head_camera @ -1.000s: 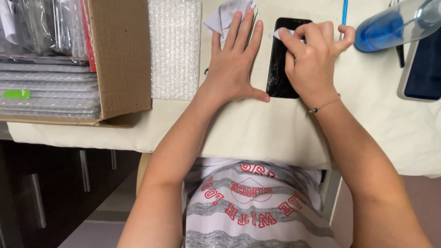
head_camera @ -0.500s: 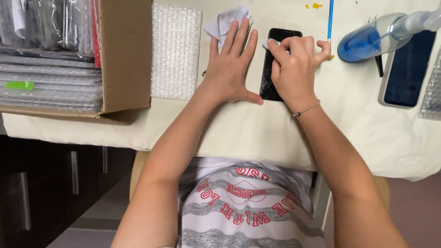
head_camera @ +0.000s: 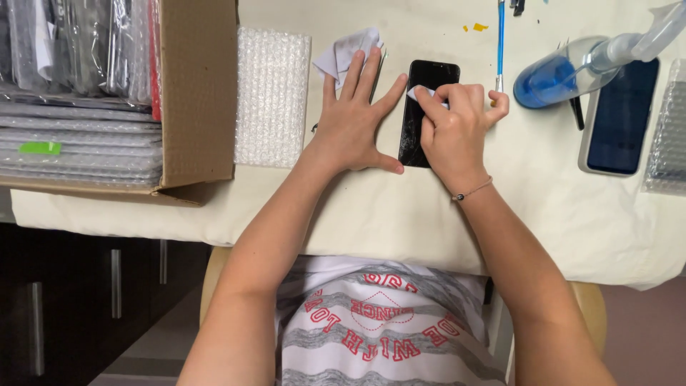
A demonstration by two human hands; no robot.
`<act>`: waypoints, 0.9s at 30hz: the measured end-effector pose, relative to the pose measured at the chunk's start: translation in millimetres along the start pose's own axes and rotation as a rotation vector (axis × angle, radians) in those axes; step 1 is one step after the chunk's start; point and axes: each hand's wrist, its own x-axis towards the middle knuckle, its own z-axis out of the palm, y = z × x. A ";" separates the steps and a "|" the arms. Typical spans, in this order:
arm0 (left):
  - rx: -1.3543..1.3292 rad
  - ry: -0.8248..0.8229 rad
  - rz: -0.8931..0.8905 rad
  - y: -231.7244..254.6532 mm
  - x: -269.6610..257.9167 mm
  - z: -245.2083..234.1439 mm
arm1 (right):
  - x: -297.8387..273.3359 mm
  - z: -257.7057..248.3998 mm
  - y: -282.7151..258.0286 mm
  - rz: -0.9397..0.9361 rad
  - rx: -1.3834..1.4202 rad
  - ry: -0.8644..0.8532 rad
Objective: The person cleans a smartphone screen with a spray and cloth, then uses tweezers to carefully remove a ribbon cable from the back of the phone's display assembly.
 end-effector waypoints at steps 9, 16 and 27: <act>0.005 0.002 0.018 -2.7 -2.0 8.5 | -11.0 -4.6 -4.1 0.005 0.029 -0.032; 0.005 0.012 0.007 -2.6 -1.1 9.7 | -18.5 -11.7 0.4 -0.063 0.003 -0.041; 0.002 -0.010 -0.003 -1.0 -3.4 8.5 | -24.4 -16.9 -10.8 -0.042 0.032 -0.021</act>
